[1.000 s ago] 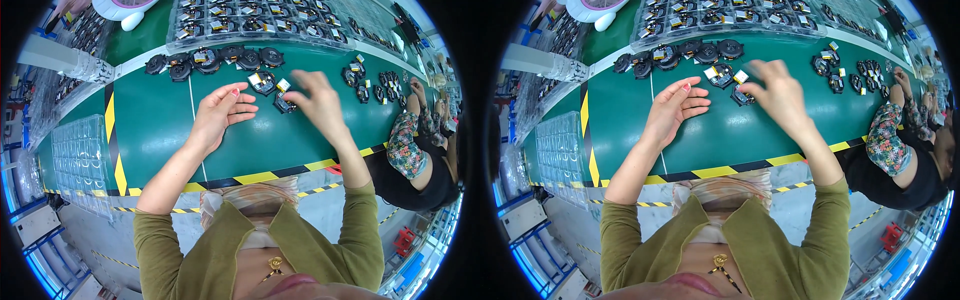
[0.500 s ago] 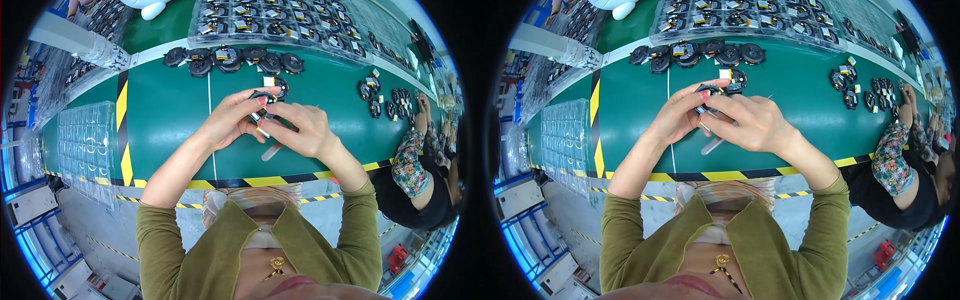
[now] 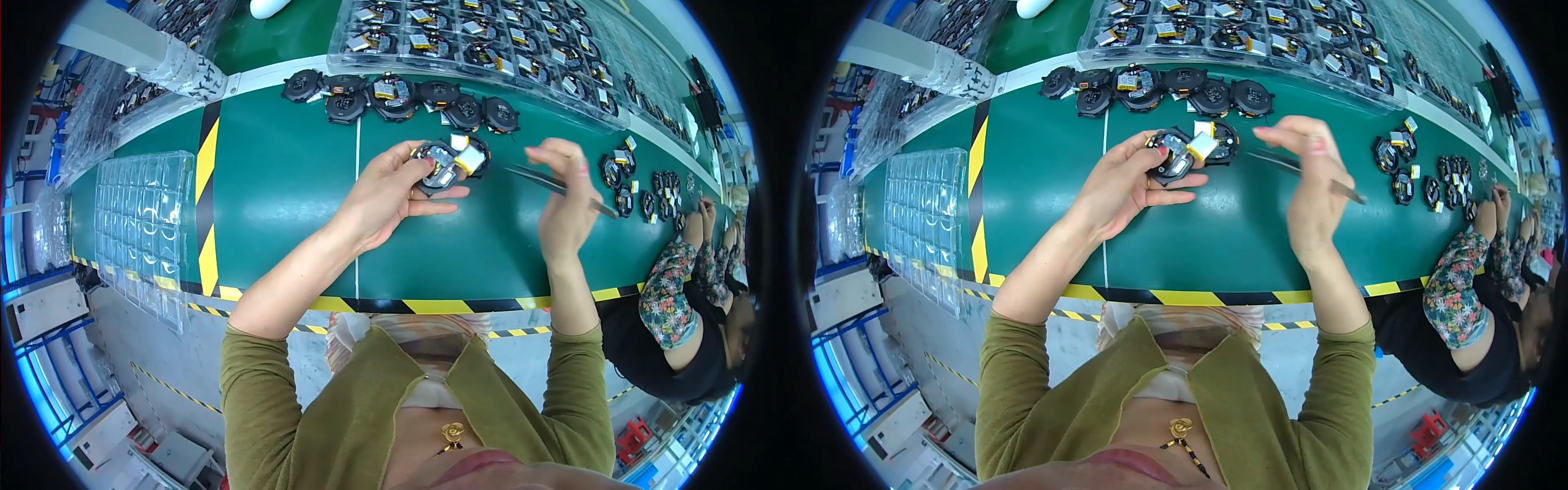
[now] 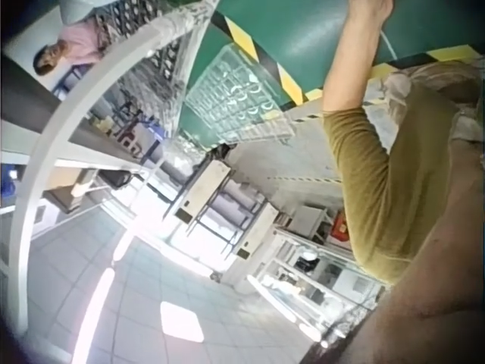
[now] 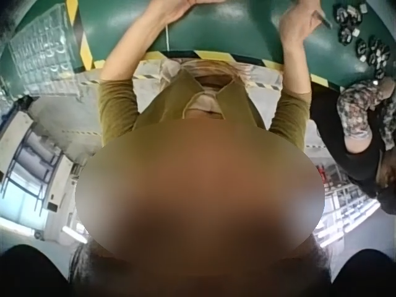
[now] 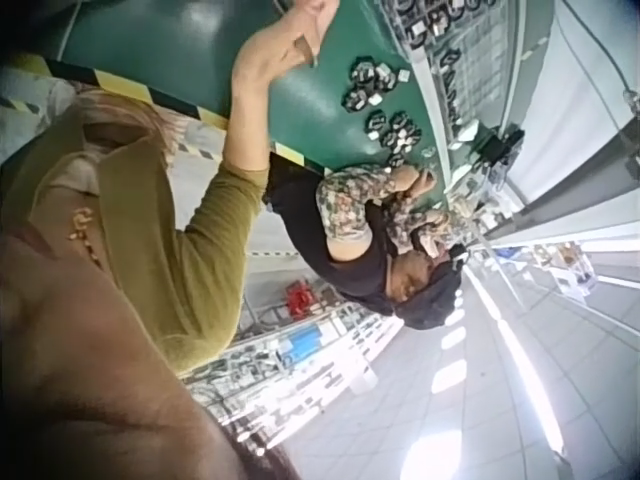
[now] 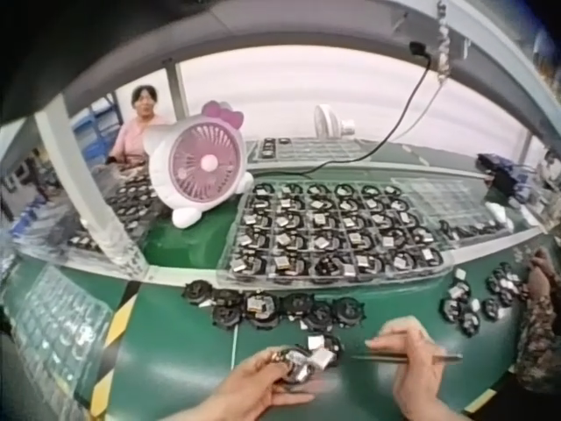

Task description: Assembling small electronic components onto circuit boards using tweezers.

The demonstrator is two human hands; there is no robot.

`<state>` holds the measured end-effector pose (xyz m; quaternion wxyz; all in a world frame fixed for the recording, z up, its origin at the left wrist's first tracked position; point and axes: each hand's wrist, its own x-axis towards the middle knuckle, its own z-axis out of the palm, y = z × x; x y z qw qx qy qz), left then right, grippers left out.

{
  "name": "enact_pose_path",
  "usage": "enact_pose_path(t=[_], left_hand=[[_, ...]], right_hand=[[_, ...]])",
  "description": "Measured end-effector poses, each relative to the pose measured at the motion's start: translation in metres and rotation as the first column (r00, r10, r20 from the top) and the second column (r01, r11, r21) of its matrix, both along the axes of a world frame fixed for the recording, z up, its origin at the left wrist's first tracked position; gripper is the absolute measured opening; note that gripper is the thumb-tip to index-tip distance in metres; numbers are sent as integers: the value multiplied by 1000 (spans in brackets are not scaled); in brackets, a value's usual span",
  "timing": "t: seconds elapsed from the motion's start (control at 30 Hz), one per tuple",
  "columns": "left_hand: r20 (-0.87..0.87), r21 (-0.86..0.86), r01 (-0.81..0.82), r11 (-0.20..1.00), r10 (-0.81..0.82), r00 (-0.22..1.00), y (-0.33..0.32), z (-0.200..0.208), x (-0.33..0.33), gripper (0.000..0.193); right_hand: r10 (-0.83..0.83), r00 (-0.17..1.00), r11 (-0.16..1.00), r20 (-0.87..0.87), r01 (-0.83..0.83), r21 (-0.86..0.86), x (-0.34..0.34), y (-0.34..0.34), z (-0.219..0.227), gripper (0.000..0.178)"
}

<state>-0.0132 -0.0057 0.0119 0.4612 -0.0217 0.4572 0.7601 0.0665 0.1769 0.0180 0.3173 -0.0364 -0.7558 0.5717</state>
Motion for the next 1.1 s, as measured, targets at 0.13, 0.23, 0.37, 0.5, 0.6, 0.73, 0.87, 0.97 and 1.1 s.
enact_pose_path(t=[0.13, 0.23, 0.37, 0.5, 0.6, 0.73, 0.87, 0.97, 1.1], left_hand=[[-150, -44, 34, 998, -40, 988, -1, 2, 0, 29], [0, 122, -14, 992, 15, 1000, -4, -1, -1, 30], [150, 300, -94, 949, 51, 987, -3, -2, 1, 30], [67, 281, -67, 957, 50, 996, -3, -7, 1, 34], [6, 143, -32, 989, 32, 999, -4, -3, -2, 40], [-4, 193, -25, 981, 26, 1000, -5, -3, -1, 34], [-19, 122, -44, 992, 47, 999, -2, -1, 3, 34], [-28, 78, -26, 997, 28, 999, -3, -3, 2, 35], [-26, 104, -21, 994, 24, 999, -1, -2, 1, 35]], right_hand=[[171, 985, 920, 33, -148, -362, 11, 6, -6, 50], [387, 922, 734, -17, -319, -600, 7, -9, -14, 33], [405, 913, 751, 56, -297, -590, 3, -19, -11, 17], [411, 907, 792, 95, -304, -529, 4, -17, -13, 17], [421, 903, 821, 83, -341, -457, 5, -17, -14, 17], [406, 911, 862, 74, -355, -363, 7, -15, -14, 18], [364, 929, 902, 64, -335, -274, 7, -15, -15, 17], [378, 924, 878, 50, -341, -336, 5, -14, -17, 17], [402, 912, 849, 78, -339, -406, 7, -11, -16, 16]])
